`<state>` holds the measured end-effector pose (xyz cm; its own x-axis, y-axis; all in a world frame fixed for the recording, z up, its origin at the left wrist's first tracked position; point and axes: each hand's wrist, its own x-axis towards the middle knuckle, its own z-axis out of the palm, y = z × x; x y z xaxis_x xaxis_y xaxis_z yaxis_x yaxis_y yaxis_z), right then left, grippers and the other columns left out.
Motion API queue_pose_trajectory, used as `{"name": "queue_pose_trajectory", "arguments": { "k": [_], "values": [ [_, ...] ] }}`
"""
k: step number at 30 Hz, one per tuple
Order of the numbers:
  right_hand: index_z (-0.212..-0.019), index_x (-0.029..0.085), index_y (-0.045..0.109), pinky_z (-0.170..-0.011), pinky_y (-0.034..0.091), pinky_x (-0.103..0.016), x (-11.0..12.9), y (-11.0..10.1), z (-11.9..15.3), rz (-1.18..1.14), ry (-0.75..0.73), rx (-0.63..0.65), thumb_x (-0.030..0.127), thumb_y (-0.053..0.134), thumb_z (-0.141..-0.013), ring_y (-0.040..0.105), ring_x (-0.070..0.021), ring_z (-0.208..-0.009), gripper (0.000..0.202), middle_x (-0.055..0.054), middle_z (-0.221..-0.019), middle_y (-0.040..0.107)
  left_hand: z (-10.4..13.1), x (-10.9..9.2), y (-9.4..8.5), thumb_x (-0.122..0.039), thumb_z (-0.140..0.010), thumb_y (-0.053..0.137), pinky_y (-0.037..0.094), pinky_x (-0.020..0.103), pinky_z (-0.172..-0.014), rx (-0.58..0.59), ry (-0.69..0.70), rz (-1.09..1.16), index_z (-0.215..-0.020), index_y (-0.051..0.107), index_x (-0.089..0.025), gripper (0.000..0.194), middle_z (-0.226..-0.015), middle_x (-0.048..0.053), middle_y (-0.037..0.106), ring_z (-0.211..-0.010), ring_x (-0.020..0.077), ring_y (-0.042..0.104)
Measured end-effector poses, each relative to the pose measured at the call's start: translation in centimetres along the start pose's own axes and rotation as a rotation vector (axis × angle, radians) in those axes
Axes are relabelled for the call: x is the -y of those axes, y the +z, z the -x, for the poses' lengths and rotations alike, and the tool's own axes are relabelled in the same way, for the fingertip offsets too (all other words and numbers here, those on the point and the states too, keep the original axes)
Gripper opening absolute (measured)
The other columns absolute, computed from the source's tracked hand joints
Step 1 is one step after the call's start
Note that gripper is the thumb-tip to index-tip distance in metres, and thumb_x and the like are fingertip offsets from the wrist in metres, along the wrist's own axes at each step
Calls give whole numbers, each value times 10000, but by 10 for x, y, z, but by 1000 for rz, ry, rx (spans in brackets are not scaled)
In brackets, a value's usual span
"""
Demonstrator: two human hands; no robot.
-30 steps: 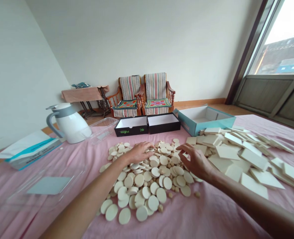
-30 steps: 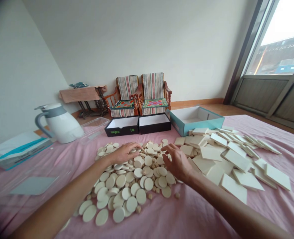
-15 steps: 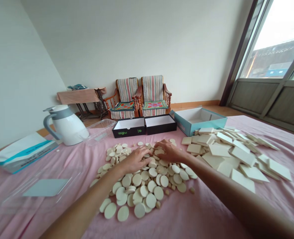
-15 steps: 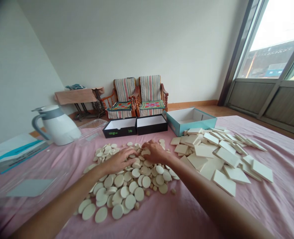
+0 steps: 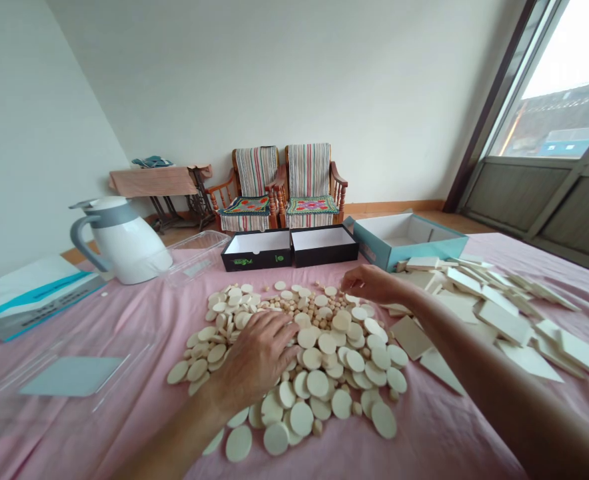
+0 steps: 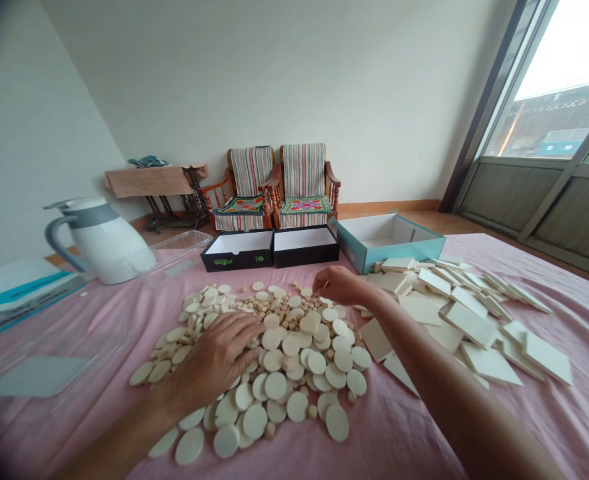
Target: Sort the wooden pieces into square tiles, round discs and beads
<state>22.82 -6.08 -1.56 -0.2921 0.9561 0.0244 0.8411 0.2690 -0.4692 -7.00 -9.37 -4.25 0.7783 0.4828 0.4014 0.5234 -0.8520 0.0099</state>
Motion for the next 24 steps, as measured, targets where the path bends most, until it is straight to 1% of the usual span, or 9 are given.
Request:
{"name": "queue_pose_trajectory", "arguments": {
  "k": [3, 6, 9, 11, 13, 17, 20, 22, 24],
  "values": [
    [-867, 164, 729, -739, 445, -219, -3, 7, -21, 232, 117, -88, 76, 496, -740, 660, -175, -864, 279, -61, -897, 730, 2, 4, 1, -272, -912, 508, 436, 466, -1008, -20, -20, 35, -1157, 589, -183, 273, -1162, 84, 618, -1128, 236, 536],
    [-995, 148, 710, -815, 432, -261, -11, 17, -33, 330, 192, -133, 68, 481, -744, 632, -224, -997, 349, -112, -1040, 704, 6, 7, 2, -255, -911, 494, 429, 452, -1025, -24, -49, 63, -1205, 568, -194, 309, -1212, 82, 597, -1171, 228, 511],
    [-1074, 163, 685, -862, 414, -259, -23, 27, -36, 350, 182, -85, 56, 513, -717, 604, -225, -1061, 410, -114, -1116, 677, 8, 7, 2, -248, -901, 503, 395, 478, -1055, -14, -63, 69, -1224, 557, -211, 330, -1229, 69, 591, -1183, 228, 501],
    [-1039, 168, 692, -845, 416, -259, -30, 31, -34, 367, 185, -48, 52, 526, -699, 616, -223, -1020, 396, -112, -1067, 686, 9, 5, 2, -249, -898, 506, 370, 503, -1068, -9, -75, 67, -1234, 551, -220, 340, -1233, 64, 590, -1186, 233, 498],
    [-1005, 153, 691, -816, 419, -268, -37, 32, -32, 387, 210, -38, 42, 529, -678, 624, -231, -978, 382, -127, -1024, 684, 9, 4, 1, -248, -899, 502, 358, 513, -1071, 2, -85, 69, -1238, 549, -225, 343, -1238, 63, 588, -1192, 236, 493],
    [-936, 129, 680, -733, 412, -265, -41, 23, -28, 409, 284, -76, 27, 498, -660, 625, -227, -913, 346, -137, -973, 676, 9, 3, 1, -254, -903, 497, 338, 515, -1083, 14, -90, 77, -1218, 561, -232, 322, -1237, 58, 590, -1206, 233, 484],
    [-836, 148, 675, -664, 401, -250, -34, 8, -21, 385, 305, -116, 89, 483, -697, 622, -193, -808, 245, -85, -848, 685, 8, 3, 3, -257, -901, 501, 336, 518, -1084, 5, -94, 71, -1212, 566, -233, 319, -1232, 55, 592, -1200, 231, 492],
    [-783, 164, 669, -620, 395, -232, -24, -4, -16, 262, 255, -108, 123, 479, -699, 603, -160, -723, 211, -39, -748, 671, 8, 4, 3, -254, -896, 505, 338, 524, -1079, 0, -90, 62, -1212, 567, -228, 323, -1235, 61, 590, -1200, 237, 493],
    [-756, 165, 670, -579, 397, -218, -14, -12, -11, 48, 145, 1, 139, 464, -699, 581, -138, -657, 215, -14, -692, 656, 9, 4, 4, -250, -893, 510, 338, 532, -1076, 1, -84, 56, -1219, 565, -224, 331, -1245, 69, 585, -1206, 245, 489]
  ]
}}
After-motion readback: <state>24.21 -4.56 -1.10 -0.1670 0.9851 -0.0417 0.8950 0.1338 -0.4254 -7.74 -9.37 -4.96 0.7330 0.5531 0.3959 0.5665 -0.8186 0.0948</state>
